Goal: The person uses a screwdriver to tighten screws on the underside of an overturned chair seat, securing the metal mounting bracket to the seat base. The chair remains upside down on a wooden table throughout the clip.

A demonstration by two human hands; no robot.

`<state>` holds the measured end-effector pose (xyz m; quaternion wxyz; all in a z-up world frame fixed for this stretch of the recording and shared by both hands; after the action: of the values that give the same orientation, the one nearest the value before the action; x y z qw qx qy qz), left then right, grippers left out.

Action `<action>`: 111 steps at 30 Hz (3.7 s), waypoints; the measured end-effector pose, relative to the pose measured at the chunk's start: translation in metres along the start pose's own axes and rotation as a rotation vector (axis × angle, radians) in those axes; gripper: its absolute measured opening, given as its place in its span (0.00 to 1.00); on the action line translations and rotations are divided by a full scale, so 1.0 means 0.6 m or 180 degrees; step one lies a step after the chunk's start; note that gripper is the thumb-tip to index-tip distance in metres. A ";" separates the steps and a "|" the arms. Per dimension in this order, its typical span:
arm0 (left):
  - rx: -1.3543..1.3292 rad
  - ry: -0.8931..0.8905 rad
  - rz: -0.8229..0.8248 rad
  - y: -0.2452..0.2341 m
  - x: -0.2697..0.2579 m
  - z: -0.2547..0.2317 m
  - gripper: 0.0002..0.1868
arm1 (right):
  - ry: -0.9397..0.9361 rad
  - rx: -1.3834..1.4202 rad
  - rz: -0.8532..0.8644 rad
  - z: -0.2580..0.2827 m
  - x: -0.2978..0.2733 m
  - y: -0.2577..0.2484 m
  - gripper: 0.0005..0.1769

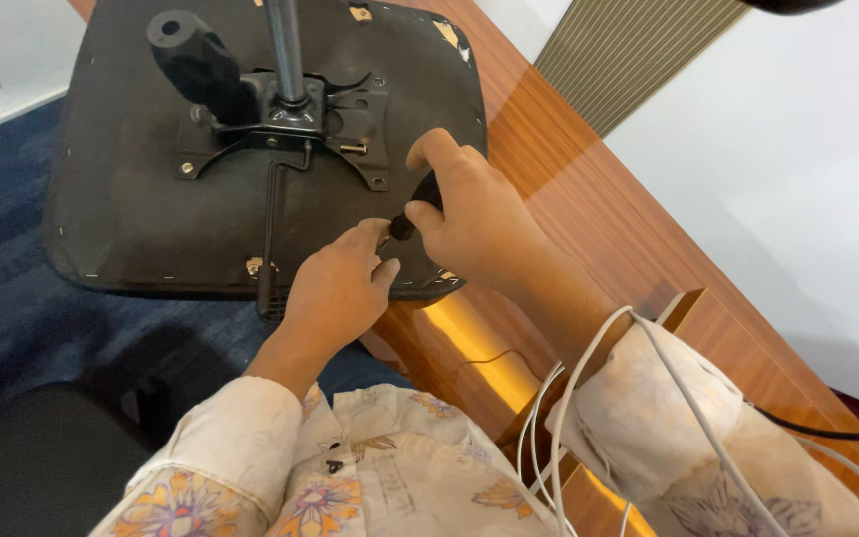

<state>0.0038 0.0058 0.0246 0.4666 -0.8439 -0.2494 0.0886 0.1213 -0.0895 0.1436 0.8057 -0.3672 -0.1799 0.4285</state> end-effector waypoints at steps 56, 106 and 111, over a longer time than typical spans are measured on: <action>0.1137 -0.1043 0.1892 -0.035 0.019 0.025 0.33 | 0.0462 -0.0820 0.1013 0.073 0.029 -0.027 0.18; 0.0588 -0.0115 -0.0157 -0.019 -0.089 0.072 0.28 | -0.0657 0.0097 -0.0083 0.027 -0.046 0.019 0.21; 0.0542 -0.0277 -0.0150 -0.017 -0.090 0.068 0.25 | 0.0120 -0.0163 -0.0196 0.048 -0.040 0.046 0.19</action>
<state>-0.0620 0.0135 0.0062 0.5274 -0.7904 -0.2809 0.1351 0.0745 -0.0867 0.1429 0.8121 -0.3900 -0.1868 0.3918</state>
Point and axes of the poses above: each hand's wrist, its own x-axis towards the middle knuckle, its own y-axis out of the palm, z = x × y, the point moved 2 cm from there along x, towards the middle knuckle, and after that the axes turned 12 degrees about x, right-handed, at the moved point
